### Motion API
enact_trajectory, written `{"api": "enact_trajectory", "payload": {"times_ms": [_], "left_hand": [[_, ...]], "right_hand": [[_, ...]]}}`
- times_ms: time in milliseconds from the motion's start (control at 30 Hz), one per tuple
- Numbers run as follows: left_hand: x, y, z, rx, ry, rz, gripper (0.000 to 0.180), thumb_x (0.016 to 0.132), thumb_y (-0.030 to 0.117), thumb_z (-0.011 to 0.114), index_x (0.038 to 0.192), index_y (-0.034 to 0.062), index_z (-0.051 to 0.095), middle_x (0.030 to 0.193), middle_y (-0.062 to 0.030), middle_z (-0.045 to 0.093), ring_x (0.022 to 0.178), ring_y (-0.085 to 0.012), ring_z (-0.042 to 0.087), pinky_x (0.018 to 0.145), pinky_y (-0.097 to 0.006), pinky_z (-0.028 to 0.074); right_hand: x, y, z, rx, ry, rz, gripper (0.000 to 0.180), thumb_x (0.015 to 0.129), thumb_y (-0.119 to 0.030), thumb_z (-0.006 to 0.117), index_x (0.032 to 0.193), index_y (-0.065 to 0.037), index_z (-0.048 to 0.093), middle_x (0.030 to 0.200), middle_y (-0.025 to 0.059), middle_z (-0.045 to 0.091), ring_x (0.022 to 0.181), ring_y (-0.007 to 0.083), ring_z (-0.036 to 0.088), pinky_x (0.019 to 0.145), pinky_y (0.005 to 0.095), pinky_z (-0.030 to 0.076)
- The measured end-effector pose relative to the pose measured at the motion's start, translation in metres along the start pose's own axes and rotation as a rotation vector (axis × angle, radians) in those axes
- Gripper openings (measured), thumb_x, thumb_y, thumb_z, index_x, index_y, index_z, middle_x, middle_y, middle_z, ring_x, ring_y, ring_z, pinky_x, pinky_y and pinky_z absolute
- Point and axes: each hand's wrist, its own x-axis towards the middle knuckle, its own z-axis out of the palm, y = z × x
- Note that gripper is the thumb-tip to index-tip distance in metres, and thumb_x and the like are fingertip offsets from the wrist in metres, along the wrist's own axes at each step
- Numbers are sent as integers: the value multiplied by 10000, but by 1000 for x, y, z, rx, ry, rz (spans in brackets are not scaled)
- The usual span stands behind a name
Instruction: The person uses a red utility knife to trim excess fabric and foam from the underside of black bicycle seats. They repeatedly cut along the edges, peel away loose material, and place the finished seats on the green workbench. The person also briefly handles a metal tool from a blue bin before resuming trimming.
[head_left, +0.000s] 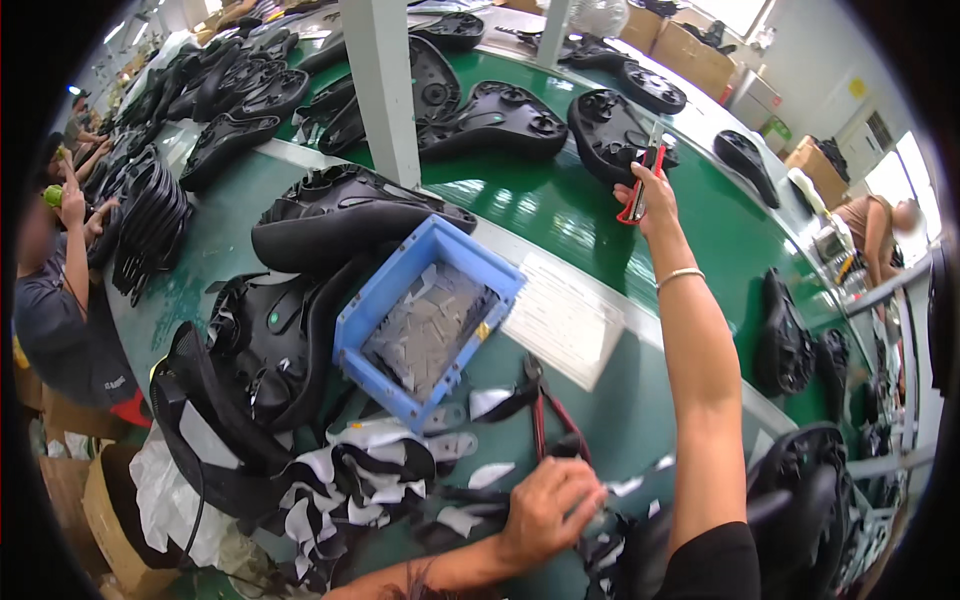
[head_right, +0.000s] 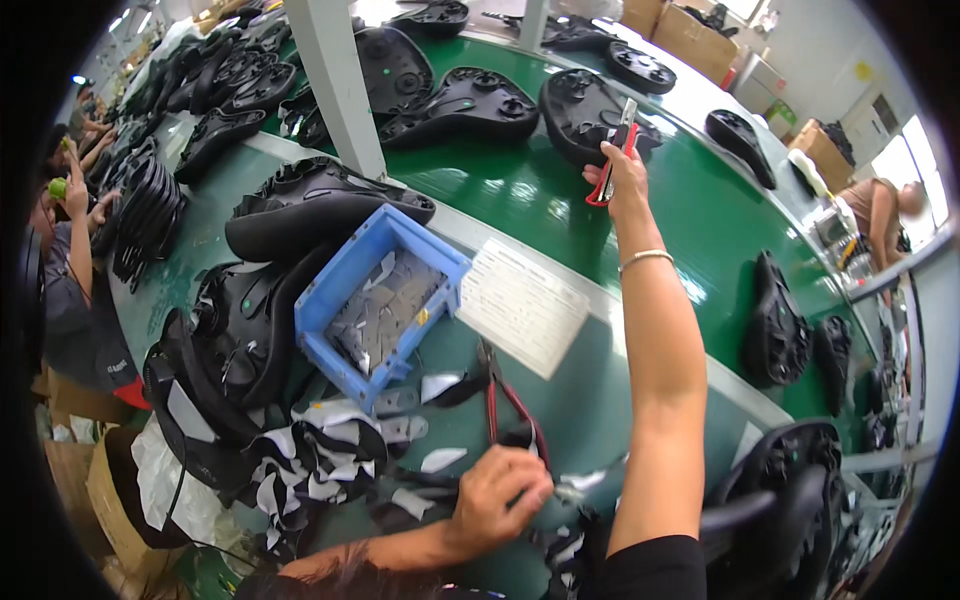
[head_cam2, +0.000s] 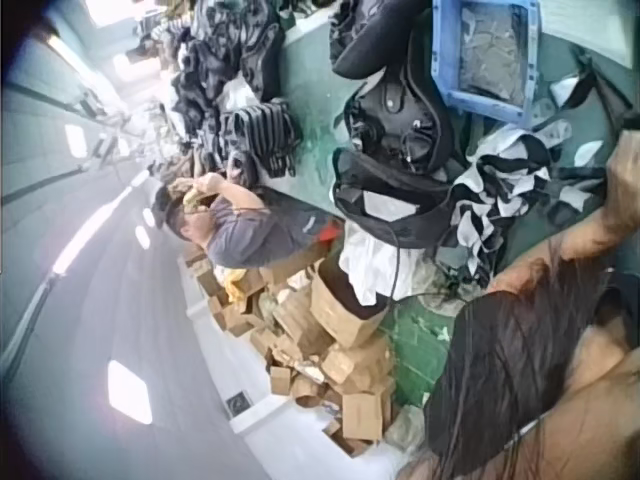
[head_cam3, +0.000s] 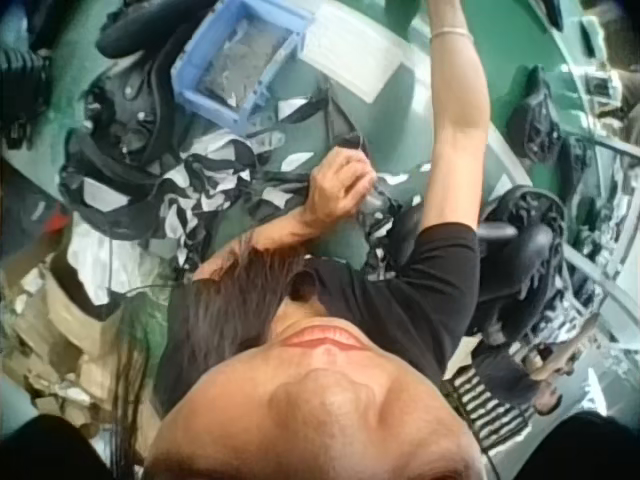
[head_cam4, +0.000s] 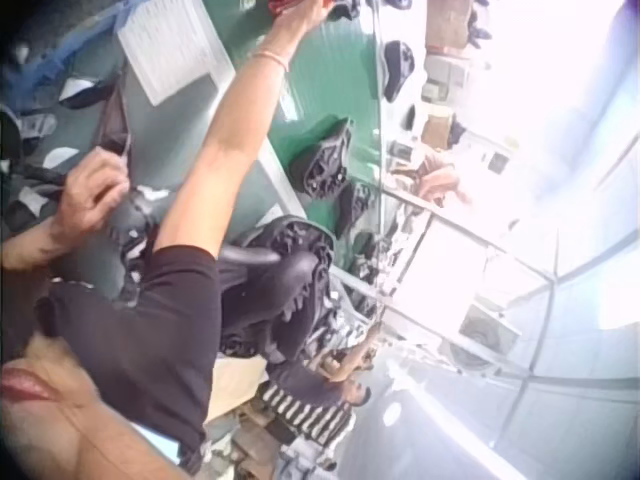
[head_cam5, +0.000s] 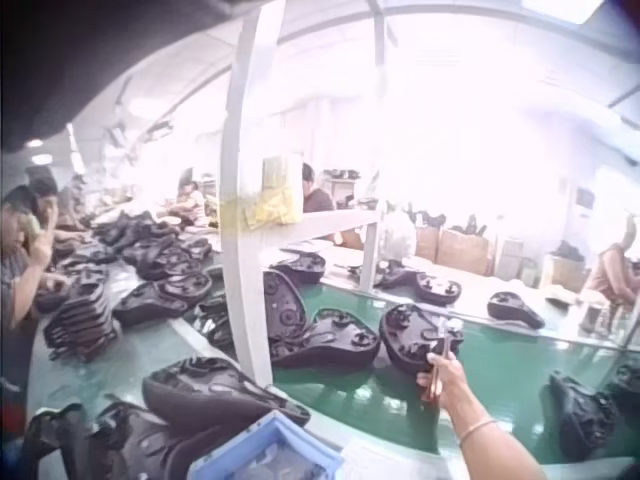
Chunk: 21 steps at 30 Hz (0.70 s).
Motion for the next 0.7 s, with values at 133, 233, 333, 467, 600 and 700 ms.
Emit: {"api": "enact_trajectory", "payload": {"times_ms": [133,233,333,467,600,700], "left_hand": [[4,-4,6,-95,50,6,224,848,118,655,1028,27,559,957,-114,576,776,-217,572,629,-298,460],[6,-13,4,-356,91,-65,324,874,138,641,1135,33,479,1019,-94,547,771,-159,531,660,-294,447],[21,-9,-11,-629,241,-74,438,930,281,558,1256,18,431,1117,-106,537,942,-175,562,787,-311,455],[19,35,-88,-1371,-23,-438,724,931,582,421,1346,-10,404,1282,-156,530,1145,-208,548,978,-390,440],[-47,23,-113,-1172,-270,-772,662,901,513,542,1282,-28,496,1170,-152,611,1042,-227,615,936,-372,492],[-56,37,-110,-725,-339,-792,625,842,259,594,1360,-40,409,1301,-175,523,1194,-257,515,1042,-372,376]], "right_hand": [[-99,-56,-38,90,-28,96,366,814,-165,663,1097,-54,461,879,116,545,572,232,641,476,318,575],[-210,-93,-30,67,-169,60,392,811,-192,674,1105,-42,462,832,95,553,595,206,640,492,314,553],[-330,-102,-41,-139,-235,22,373,837,-283,670,1076,-48,506,747,78,582,628,151,623,517,274,499],[-451,-105,-91,-464,-287,-32,160,799,-155,642,874,-24,593,706,-2,555,630,76,513,592,241,431],[-496,-81,-122,-595,-498,-293,188,700,-5,663,880,24,618,775,94,594,840,183,610,825,327,482],[-511,-60,-123,-716,-523,-445,293,720,-12,709,997,11,619,855,118,617,873,237,637,865,347,483]]}}
